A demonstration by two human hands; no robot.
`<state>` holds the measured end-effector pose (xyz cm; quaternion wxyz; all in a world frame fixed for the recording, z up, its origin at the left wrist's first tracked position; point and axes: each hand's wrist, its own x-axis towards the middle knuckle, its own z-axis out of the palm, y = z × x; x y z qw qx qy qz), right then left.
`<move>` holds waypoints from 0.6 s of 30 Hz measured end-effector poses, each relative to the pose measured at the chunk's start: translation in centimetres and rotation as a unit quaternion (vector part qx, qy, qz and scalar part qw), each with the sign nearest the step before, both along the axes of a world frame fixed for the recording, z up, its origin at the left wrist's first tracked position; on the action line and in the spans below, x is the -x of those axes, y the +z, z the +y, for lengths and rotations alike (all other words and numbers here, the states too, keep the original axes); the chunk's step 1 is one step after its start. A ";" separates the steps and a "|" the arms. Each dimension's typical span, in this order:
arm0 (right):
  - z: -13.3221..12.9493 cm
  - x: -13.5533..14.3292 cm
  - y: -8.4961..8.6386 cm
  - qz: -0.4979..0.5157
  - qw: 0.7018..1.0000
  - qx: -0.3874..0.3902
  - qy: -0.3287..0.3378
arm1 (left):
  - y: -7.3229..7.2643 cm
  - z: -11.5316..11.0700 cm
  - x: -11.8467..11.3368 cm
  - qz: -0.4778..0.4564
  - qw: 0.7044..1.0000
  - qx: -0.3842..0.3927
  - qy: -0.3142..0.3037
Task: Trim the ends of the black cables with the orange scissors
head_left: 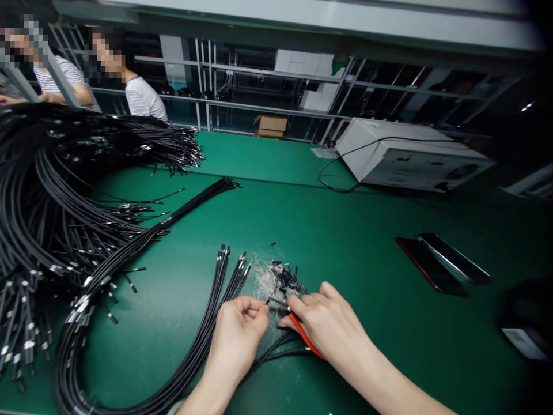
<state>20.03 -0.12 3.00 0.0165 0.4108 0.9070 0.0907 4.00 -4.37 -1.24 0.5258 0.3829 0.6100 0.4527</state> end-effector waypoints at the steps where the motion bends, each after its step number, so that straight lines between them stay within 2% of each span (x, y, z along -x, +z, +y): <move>1: 0.2 -0.3 0.1 0.006 1.000 0.008 -0.006 | 0.1 0.0 0.1 -0.009 1.000 -0.001 -0.002; 6: 1.5 -1.5 1.1 0.074 0.990 0.095 -0.078 | 1.0 -0.1 0.6 -0.051 0.998 0.008 -0.035; 8: 1.7 -1.6 1.6 0.134 0.973 0.161 -0.096 | 1.3 -0.2 0.8 -0.064 0.997 0.012 -0.053; 10: 1.8 -1.4 1.9 0.212 0.942 0.239 -0.108 | 1.4 -0.3 0.9 -0.082 0.995 0.013 -0.055; 12: 1.9 -0.8 2.0 0.306 0.891 0.316 -0.114 | 1.5 -0.5 0.9 -0.102 0.994 0.009 -0.047; 16: 2.0 0.8 1.4 0.493 0.737 0.451 -0.101 | 1.7 -0.9 1.1 -0.128 0.991 -0.024 -0.031; 18: 2.0 1.3 0.9 0.542 0.680 0.485 -0.093 | 1.8 -1.2 1.2 -0.120 0.991 -0.028 -0.046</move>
